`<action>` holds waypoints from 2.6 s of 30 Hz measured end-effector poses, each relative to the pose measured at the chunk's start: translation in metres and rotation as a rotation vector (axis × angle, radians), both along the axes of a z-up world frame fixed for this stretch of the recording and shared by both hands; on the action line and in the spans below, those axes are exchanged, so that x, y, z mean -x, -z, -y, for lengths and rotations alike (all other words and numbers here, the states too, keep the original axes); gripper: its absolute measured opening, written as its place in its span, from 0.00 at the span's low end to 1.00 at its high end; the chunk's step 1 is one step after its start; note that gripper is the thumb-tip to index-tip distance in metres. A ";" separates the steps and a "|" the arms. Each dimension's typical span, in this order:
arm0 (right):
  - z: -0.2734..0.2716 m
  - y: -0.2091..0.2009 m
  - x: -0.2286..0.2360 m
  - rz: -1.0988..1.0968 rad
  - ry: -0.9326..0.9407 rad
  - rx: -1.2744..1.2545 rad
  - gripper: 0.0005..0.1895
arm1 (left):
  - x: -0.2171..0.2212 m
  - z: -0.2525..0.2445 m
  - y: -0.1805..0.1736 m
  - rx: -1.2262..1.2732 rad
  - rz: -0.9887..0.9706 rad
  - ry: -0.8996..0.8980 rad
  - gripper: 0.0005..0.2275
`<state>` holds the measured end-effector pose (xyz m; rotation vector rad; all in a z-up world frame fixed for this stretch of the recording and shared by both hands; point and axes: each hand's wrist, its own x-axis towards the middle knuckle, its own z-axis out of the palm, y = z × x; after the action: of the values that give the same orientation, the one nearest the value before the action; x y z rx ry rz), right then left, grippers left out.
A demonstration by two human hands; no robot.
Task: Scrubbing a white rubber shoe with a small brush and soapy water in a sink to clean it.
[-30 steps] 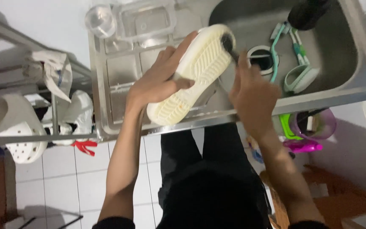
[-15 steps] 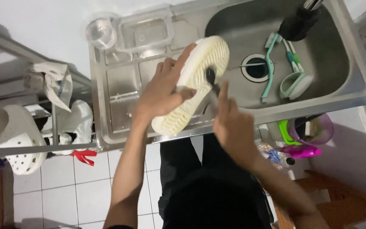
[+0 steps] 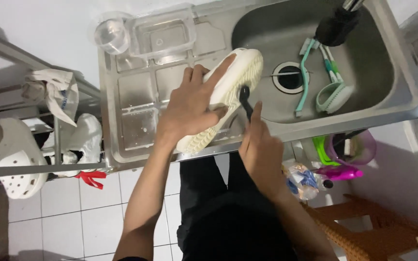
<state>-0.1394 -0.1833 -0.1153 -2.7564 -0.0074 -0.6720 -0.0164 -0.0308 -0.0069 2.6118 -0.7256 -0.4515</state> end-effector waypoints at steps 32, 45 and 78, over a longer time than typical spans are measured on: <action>-0.017 0.002 -0.033 0.146 -0.039 -0.171 0.34 | -0.056 -0.033 0.014 0.327 -0.146 0.367 0.45; -0.014 -0.012 -0.031 0.138 0.019 -0.191 0.24 | -0.065 -0.039 0.022 0.536 -0.057 0.353 0.43; -0.003 -0.026 -0.058 0.167 -0.016 -0.204 0.23 | -0.080 -0.049 0.044 0.557 -0.205 0.322 0.45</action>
<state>-0.0812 -0.1803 -0.0889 -2.4970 0.0028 -0.8467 0.0635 0.0181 -0.0512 1.9104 -1.0331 -0.5112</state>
